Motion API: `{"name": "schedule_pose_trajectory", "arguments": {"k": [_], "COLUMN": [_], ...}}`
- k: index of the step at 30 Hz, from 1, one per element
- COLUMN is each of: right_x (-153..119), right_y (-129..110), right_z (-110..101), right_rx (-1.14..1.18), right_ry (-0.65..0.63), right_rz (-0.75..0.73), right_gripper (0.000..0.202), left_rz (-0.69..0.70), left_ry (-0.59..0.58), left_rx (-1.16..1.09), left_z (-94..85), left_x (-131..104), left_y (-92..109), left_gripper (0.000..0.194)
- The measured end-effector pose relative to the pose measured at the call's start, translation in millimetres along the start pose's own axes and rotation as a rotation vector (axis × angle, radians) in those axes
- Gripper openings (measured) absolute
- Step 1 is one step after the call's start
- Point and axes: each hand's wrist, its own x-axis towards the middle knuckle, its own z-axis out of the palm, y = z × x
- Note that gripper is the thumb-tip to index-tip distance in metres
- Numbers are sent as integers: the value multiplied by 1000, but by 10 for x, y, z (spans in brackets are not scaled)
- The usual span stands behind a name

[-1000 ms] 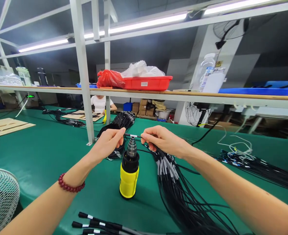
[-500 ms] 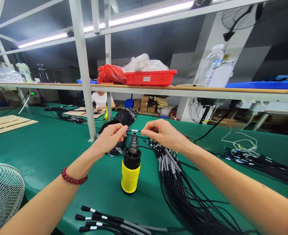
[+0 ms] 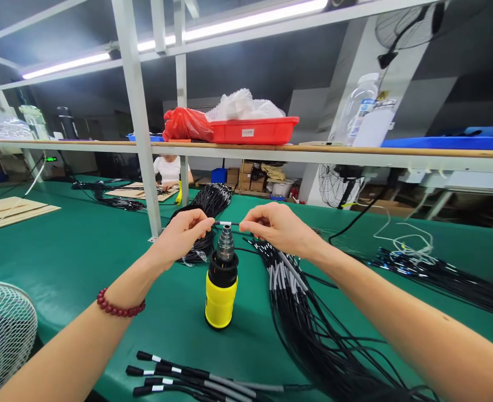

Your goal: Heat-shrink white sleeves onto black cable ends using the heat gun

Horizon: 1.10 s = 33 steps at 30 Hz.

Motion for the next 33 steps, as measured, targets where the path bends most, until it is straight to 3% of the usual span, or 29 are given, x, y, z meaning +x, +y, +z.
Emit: {"name": "schedule_pose_trajectory", "arguments": {"k": [5, 11, 18, 21, 28, 33], "right_x": [20, 14, -24, -15, 14, -23], "right_y": [12, 0, -31, -17, 48, 14], "right_z": [53, 33, 9, 26, 55, 32], "right_rx": [26, -2, -34, -33, 28, 47], "right_ry": [68, 56, -68, -71, 50, 70], "right_rz": [-9, 6, 21, 20, -2, -16], "right_gripper": [20, 20, 38, 39, 25, 24], "left_rz": [-1, 15, -11, 6, 64, 49], "left_ry": [17, 27, 9, 4, 37, -5], "left_rx": [-16, -19, 66, 60, -6, 21], "left_z": [-2, 8, 14, 12, 9, -16], "left_x": [-5, 39, 30, 25, 32, 20], "left_y": [10, -16, 10, -16, -39, 31], "left_gripper": [25, 24, 60, 56, 26, 40]}}
